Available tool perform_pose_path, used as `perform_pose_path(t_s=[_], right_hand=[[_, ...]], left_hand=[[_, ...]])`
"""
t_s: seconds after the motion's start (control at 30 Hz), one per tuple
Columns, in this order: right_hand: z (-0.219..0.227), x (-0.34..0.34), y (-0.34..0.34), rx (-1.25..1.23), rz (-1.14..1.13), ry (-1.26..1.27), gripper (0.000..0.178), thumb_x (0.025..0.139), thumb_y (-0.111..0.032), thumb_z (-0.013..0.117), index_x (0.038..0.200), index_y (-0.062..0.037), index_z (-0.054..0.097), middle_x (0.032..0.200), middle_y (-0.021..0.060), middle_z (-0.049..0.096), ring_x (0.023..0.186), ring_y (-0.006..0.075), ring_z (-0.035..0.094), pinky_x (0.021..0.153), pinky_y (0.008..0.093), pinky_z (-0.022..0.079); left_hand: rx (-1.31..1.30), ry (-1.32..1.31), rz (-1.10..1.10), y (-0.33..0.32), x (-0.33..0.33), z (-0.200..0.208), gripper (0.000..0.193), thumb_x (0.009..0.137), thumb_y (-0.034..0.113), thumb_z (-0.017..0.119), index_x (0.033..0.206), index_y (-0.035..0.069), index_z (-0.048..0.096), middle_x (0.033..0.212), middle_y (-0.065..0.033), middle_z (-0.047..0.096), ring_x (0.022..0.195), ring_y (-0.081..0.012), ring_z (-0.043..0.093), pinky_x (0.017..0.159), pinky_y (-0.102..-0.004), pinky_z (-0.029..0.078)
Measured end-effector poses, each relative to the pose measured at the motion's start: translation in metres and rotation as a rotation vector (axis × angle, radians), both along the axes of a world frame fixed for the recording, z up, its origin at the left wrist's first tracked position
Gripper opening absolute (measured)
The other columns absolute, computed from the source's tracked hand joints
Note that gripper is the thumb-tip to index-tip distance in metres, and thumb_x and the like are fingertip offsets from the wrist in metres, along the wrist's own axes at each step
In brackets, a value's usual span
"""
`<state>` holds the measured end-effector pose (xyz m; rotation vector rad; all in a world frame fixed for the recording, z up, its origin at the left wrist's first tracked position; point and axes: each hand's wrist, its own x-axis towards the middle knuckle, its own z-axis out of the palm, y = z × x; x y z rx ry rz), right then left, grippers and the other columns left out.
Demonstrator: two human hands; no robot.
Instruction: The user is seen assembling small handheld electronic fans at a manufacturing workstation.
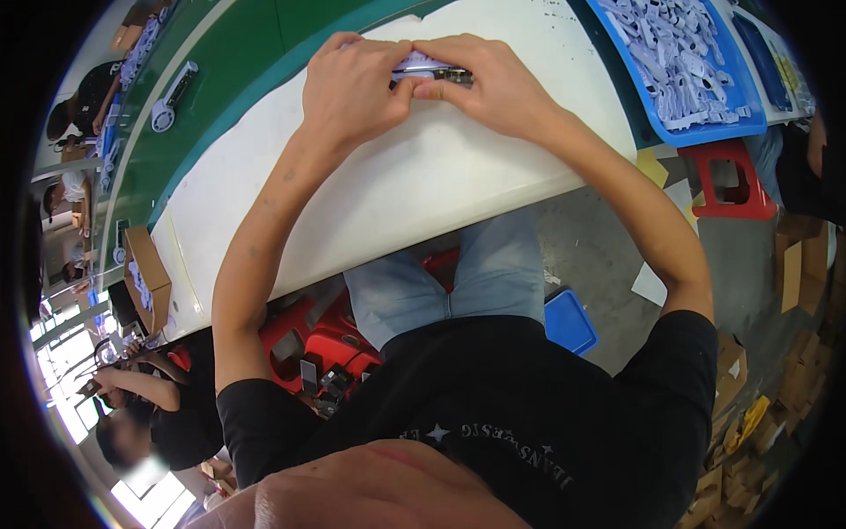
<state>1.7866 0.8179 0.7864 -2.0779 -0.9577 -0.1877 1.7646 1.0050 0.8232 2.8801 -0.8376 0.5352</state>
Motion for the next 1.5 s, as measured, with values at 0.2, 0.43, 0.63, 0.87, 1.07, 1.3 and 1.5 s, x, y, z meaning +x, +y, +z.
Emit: perform_pose_path(t_s=[0.2,0.43,0.63,0.87,1.07,1.3,1.5], right_hand=[[0.003,-0.010,-0.008,-0.091,0.010,-0.068,0.053,0.082,-0.024,0.068,0.129,-0.0060,0.051,0.119,0.0163,0.057,0.107,0.0314,0.056,0.092,0.0342,0.045],[0.028,-0.008,-0.004,-0.122,-0.143,-0.308,0.045,0.085,-0.018,0.064,0.127,-0.0042,0.050,0.117,0.0169,0.055,0.104,0.0338,0.054,0.091,0.0368,0.043],[0.045,0.080,0.031,-0.069,-0.450,-0.507,0.041,0.080,-0.014,0.066,0.117,-0.0012,0.053,0.106,0.0209,0.055,0.098,0.0373,0.051,0.084,0.0434,0.042],[0.010,0.132,0.031,-0.132,-0.543,-0.377,0.043,0.079,-0.018,0.067,0.116,-0.0016,0.053,0.106,0.0207,0.056,0.097,0.0389,0.052,0.085,0.0443,0.043],[0.033,0.109,-0.040,-0.231,-0.715,-0.209,0.045,0.080,-0.024,0.068,0.116,-0.0016,0.054,0.110,0.0205,0.056,0.101,0.0381,0.053,0.087,0.0431,0.043],[0.111,0.118,-0.021,-0.039,-0.436,-0.435,0.051,0.083,-0.033,0.068,0.118,0.0008,0.054,0.112,0.0185,0.058,0.108,0.0300,0.054,0.091,0.0375,0.044],[0.119,0.030,0.121,0.037,0.092,0.065,0.066,0.083,-0.038,0.068,0.128,0.0008,0.039,0.108,0.0218,0.058,0.094,0.0307,0.060,0.077,0.0374,0.049]], left_hand=[[0.031,0.099,-0.203,0.015,0.000,0.018,0.034,0.080,0.031,0.065,0.098,0.002,0.065,0.091,-0.0131,0.068,0.085,-0.0254,0.065,0.088,-0.0364,0.044],[-0.397,-0.032,0.115,0.103,-0.006,0.072,0.040,0.084,0.033,0.064,0.112,0.005,0.060,0.112,-0.0127,0.062,0.102,-0.0279,0.060,0.086,-0.0370,0.046],[-0.218,-0.236,0.981,0.311,-0.013,0.032,0.065,0.075,0.045,0.070,0.120,0.002,0.050,0.109,-0.0191,0.061,0.102,-0.0325,0.059,0.086,-0.0383,0.047],[-0.385,-0.177,1.263,0.387,0.036,0.022,0.087,0.066,0.055,0.073,0.124,-0.003,0.042,0.114,-0.0265,0.055,0.103,-0.0382,0.057,0.089,-0.0423,0.047],[-0.625,0.096,1.120,0.335,0.150,0.032,0.089,0.064,0.063,0.069,0.120,-0.003,0.050,0.114,-0.0272,0.057,0.103,-0.0388,0.058,0.090,-0.0446,0.046],[-0.869,-0.283,0.582,0.236,0.132,0.072,0.067,0.066,0.045,0.074,0.114,0.001,0.059,0.111,-0.0227,0.053,0.107,-0.0363,0.052,0.094,-0.0393,0.042],[-1.261,-0.061,0.561,0.114,0.033,0.108,0.063,0.071,0.037,0.079,0.113,-0.003,0.055,0.103,-0.0150,0.053,0.081,-0.0199,0.060,0.069,-0.0263,0.050]])
